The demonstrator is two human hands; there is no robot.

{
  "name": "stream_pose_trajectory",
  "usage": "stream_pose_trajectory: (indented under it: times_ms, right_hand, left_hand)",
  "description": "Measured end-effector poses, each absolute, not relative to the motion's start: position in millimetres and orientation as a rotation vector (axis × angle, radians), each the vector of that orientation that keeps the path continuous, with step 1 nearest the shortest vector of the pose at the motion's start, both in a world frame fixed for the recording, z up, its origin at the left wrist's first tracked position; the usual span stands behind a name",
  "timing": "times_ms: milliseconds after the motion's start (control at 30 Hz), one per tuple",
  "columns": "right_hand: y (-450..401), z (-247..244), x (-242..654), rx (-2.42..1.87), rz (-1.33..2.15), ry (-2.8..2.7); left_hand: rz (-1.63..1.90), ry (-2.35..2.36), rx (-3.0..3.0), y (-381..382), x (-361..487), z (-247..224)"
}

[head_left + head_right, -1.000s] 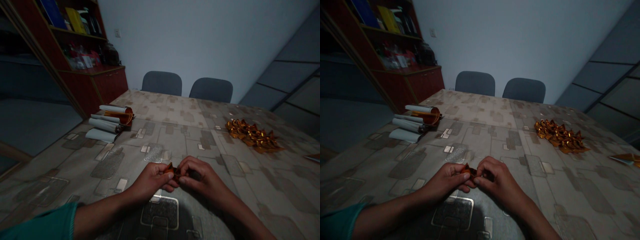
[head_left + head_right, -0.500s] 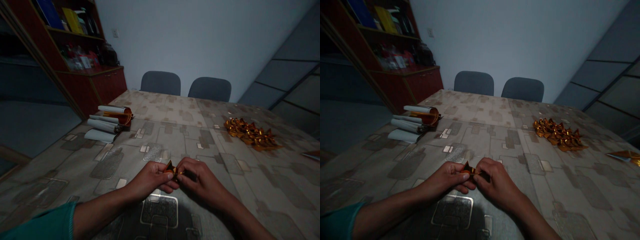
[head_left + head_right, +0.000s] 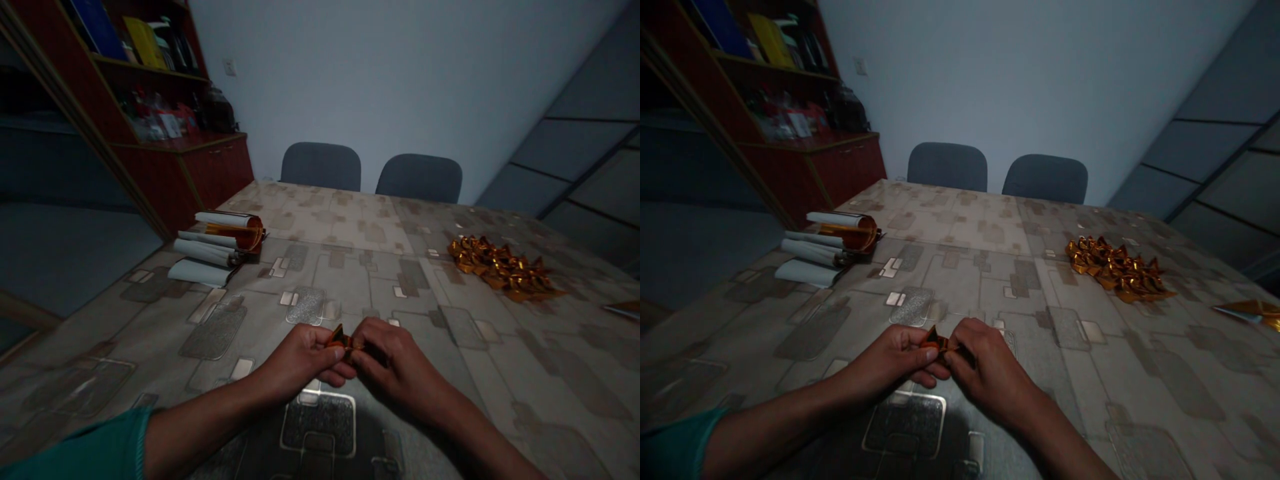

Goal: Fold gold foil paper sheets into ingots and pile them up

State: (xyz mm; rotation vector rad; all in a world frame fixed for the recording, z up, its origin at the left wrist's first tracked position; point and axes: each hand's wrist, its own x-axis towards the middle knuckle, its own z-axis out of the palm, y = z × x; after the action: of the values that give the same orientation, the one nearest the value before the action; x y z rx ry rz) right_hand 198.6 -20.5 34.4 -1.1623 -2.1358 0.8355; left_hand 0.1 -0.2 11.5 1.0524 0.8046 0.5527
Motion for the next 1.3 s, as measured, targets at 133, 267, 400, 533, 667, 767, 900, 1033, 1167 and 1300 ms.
stream_pose_trajectory:
  times_ms: [133, 267, 400, 533, 667, 767, 900, 1033, 1167, 1300]
  right_hand:
    - [-20.9, 34.4, 198.3, -1.205, 0.902, -2.048]
    - [-21.3, 31.0, 194.6, -1.197, 0.831, -2.059]
    - [-21.0, 31.7, 195.7, -1.165, 0.908, -2.007]
    - [-21.2, 37.6, 201.0, -1.14, 1.142, -1.766]
    - [-22.0, 38.6, 199.3, -1.163, 1.207, -1.643]
    - [-21.8, 34.8, 194.4, -1.202, 1.104, -1.767]
    - [-21.0, 29.1, 191.2, -1.252, 0.981, -1.844]
    - [-21.1, 27.3, 192.5, -1.242, 1.028, -1.808]
    - [-21.8, 27.5, 192.5, -1.17, 1.208, -1.644]
    - [-21.4, 26.0, 189.7, -1.168, 1.225, -1.619]
  left_hand:
    - [0.569, 0.815, 1.021, -0.7, 0.5, 10.5]
    - [0.553, 0.809, 1.024, -1.1, 0.3, 10.8]
    - [0.57, 0.807, 1.013, -1.0, 0.3, 13.9]
    - [0.635, 0.818, 0.955, -1.3, 1.7, 17.9]
    - [0.667, 0.812, 0.928, -1.7, 2.9, 18.4]
    - [0.653, 0.788, 0.947, -1.7, 3.2, 17.1]
    - [0.615, 0.799, 0.99, -2.3, 3.7, 15.4]
    - [0.632, 0.8, 1.049, -2.6, 3.8, 15.1]
    - [0.646, 0.792, 1.071, -2.8, 3.7, 17.4]
    - [0.651, 0.779, 1.07, -3.6, 4.8, 17.0]
